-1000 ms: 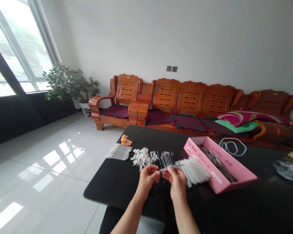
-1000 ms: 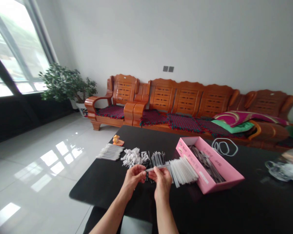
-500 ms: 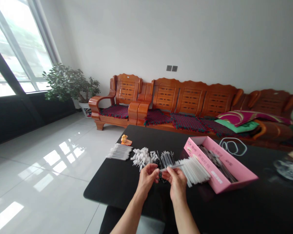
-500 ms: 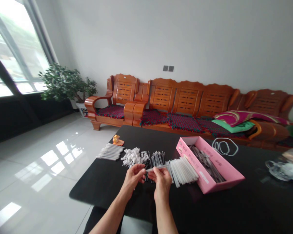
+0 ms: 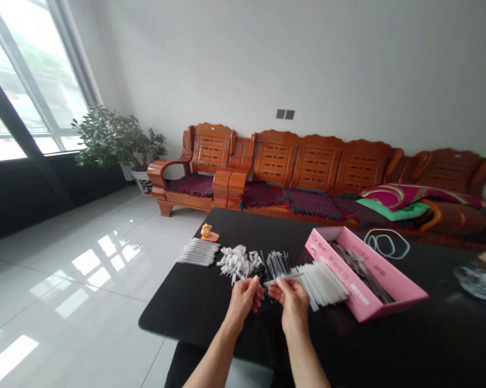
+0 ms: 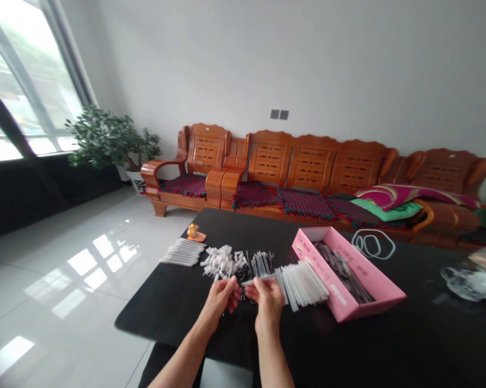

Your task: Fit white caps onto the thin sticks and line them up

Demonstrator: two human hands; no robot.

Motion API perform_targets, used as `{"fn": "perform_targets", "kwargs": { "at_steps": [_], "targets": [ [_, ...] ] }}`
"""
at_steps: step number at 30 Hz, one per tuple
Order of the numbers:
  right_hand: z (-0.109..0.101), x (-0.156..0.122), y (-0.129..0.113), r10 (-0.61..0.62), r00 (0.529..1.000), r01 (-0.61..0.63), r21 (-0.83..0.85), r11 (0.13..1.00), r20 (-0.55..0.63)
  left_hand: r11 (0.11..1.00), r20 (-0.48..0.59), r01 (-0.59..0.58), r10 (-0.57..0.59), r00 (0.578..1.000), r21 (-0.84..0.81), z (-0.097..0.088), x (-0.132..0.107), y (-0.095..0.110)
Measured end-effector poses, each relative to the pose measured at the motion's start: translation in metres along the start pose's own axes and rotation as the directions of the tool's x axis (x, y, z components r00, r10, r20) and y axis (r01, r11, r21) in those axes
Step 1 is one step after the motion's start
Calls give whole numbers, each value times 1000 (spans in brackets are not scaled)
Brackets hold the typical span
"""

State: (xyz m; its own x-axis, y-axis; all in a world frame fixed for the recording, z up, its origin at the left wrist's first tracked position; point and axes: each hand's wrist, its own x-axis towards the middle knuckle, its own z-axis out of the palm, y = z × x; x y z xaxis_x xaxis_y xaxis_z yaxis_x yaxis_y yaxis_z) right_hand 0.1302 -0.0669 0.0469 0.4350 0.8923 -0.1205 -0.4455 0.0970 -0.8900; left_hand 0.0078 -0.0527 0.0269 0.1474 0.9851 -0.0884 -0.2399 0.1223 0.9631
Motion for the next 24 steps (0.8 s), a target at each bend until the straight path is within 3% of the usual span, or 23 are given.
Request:
{"fn": "perform_targets", "kwargs": {
  "at_steps": [2,7,13,20,24],
  "targets": [
    [0,0,0,9,1000,-9,-2,1000,7,1000,17,13,-14,1000,22,-1,0,-2],
    [0,0,0,17,1000,-17,-4,1000,0,994,25,-94,96,995,-54,-2,1,0],
    [-1,-1,2,14,1000,-14,-6,1000,1,1000,5,22,-22,1000,0,0,-1,-1],
    [0,-1,0,13,1000,-13,0,1000,-4,994,19,-78,80,997,-76,-1,-1,1],
    [1,-1,1,22,1000,-22,-11,1000,9,998,32,-6,8,999,-60,-1,-2,2]
  ]
}}
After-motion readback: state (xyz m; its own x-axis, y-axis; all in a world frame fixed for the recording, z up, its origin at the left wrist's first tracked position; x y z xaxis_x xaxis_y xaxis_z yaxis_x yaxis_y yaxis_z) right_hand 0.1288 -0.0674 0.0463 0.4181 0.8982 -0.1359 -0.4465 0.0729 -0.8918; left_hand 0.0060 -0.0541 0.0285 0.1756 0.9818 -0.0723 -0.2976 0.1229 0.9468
